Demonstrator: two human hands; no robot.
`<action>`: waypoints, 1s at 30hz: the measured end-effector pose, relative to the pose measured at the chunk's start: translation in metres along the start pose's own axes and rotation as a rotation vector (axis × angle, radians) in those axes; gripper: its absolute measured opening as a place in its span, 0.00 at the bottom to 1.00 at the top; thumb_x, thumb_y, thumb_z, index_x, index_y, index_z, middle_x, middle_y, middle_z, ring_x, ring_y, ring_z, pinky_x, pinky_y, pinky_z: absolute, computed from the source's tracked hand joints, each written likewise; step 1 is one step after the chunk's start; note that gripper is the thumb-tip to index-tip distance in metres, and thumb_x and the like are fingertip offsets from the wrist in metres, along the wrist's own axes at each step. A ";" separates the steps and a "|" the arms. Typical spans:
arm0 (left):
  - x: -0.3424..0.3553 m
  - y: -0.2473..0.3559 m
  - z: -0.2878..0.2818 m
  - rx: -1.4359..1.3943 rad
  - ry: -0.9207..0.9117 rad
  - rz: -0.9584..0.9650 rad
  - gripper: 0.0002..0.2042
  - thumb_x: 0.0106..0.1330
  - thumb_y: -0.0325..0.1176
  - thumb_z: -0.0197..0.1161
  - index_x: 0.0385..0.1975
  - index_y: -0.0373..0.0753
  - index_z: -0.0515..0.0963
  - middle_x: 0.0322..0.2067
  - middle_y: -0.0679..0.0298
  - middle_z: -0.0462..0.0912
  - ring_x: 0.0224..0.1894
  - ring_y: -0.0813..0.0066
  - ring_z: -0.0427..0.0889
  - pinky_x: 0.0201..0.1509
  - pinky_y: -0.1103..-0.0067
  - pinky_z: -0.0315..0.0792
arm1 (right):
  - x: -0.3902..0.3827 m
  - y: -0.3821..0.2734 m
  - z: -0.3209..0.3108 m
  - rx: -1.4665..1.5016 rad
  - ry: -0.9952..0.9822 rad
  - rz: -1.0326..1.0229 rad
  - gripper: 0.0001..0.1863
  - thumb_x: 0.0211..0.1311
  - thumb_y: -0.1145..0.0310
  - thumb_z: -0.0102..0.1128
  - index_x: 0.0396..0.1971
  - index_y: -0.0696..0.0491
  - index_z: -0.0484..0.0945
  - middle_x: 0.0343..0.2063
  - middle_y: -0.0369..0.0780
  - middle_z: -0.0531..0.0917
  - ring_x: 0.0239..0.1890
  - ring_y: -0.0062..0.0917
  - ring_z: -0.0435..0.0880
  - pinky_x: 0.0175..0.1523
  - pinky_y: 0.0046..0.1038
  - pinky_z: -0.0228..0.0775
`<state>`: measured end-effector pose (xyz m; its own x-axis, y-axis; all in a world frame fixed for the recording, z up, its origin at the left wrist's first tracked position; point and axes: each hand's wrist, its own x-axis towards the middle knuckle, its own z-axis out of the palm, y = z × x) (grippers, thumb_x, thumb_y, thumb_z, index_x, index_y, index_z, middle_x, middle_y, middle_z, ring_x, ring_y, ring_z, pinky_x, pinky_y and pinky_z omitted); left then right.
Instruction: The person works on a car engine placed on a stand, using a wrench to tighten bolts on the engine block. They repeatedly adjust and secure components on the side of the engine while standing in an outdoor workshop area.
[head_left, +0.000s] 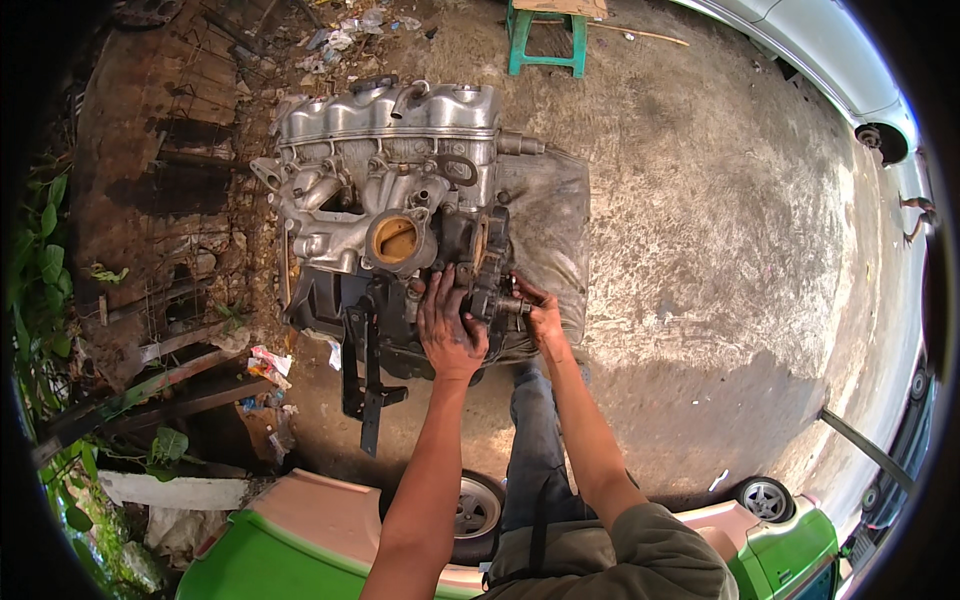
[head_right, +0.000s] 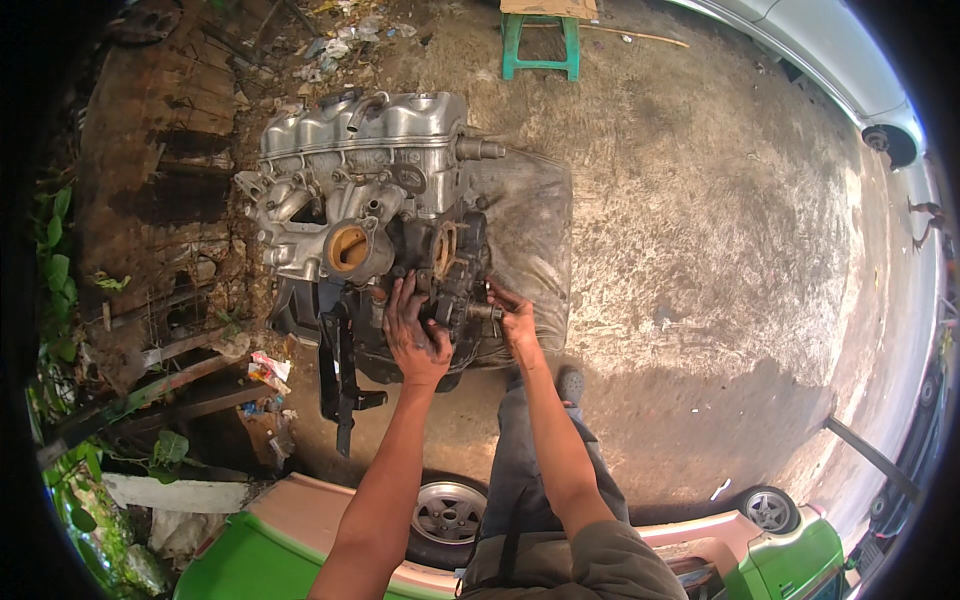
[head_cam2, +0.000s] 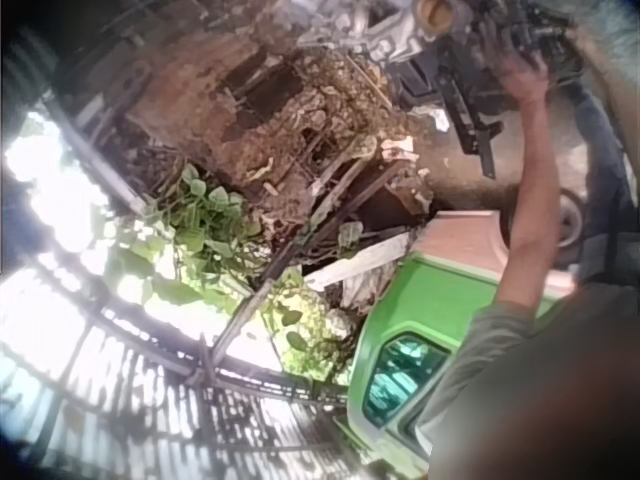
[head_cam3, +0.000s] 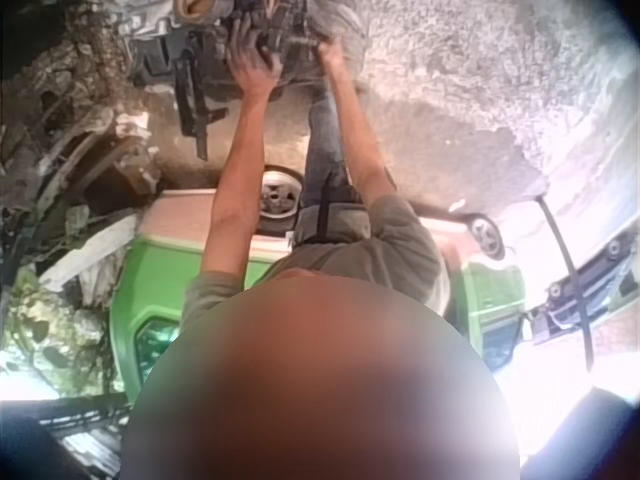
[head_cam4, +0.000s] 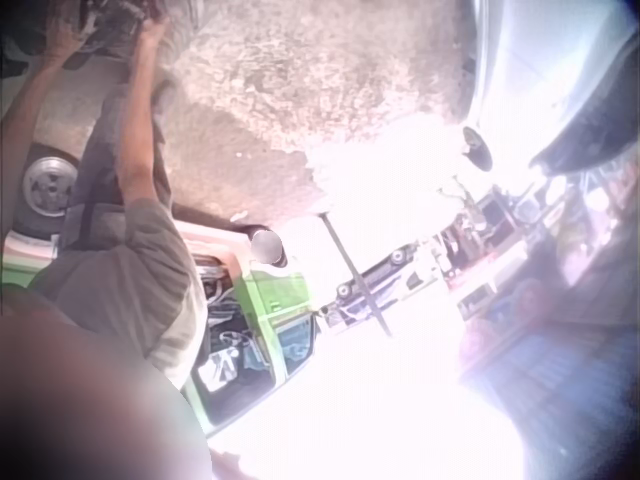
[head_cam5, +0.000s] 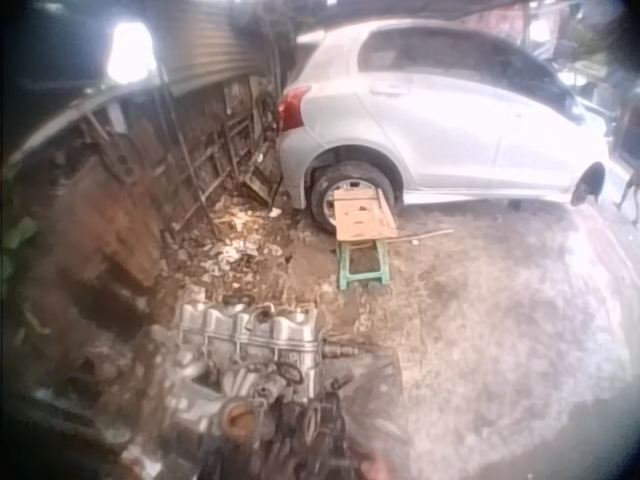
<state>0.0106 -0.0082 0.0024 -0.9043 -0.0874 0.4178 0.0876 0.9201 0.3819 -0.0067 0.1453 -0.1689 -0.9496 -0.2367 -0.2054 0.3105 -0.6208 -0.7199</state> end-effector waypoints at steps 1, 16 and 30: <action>0.000 0.000 0.000 -0.001 0.000 0.003 0.21 0.57 0.27 0.46 0.54 0.39 0.65 0.64 0.54 0.70 0.68 0.53 0.65 0.68 0.59 0.58 | 0.000 0.002 -0.001 -0.009 0.013 0.013 0.49 0.40 0.43 0.79 0.56 0.65 0.76 0.56 0.47 0.79 0.52 0.28 0.81 0.61 0.32 0.69; 0.000 0.000 0.000 0.018 0.009 0.008 0.19 0.61 0.28 0.44 0.54 0.40 0.65 0.63 0.55 0.71 0.67 0.54 0.66 0.69 0.58 0.59 | 0.010 0.006 0.005 -0.281 0.157 0.187 0.27 0.47 0.94 0.49 0.52 0.70 0.76 0.45 0.45 0.84 0.49 0.26 0.82 0.52 0.22 0.71; 0.001 0.000 0.000 -0.002 0.021 0.021 0.20 0.60 0.27 0.46 0.55 0.39 0.65 0.62 0.54 0.72 0.66 0.52 0.67 0.67 0.58 0.60 | 0.009 -0.047 0.026 -0.983 -0.066 0.257 0.35 0.35 0.87 0.51 0.55 0.64 0.75 0.50 0.56 0.81 0.57 0.42 0.79 0.58 0.30 0.69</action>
<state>0.0097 -0.0082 0.0030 -0.8932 -0.0757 0.4433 0.1076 0.9211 0.3742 -0.0289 0.1530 -0.1201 -0.8456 -0.3357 -0.4151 0.3041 0.3363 -0.8913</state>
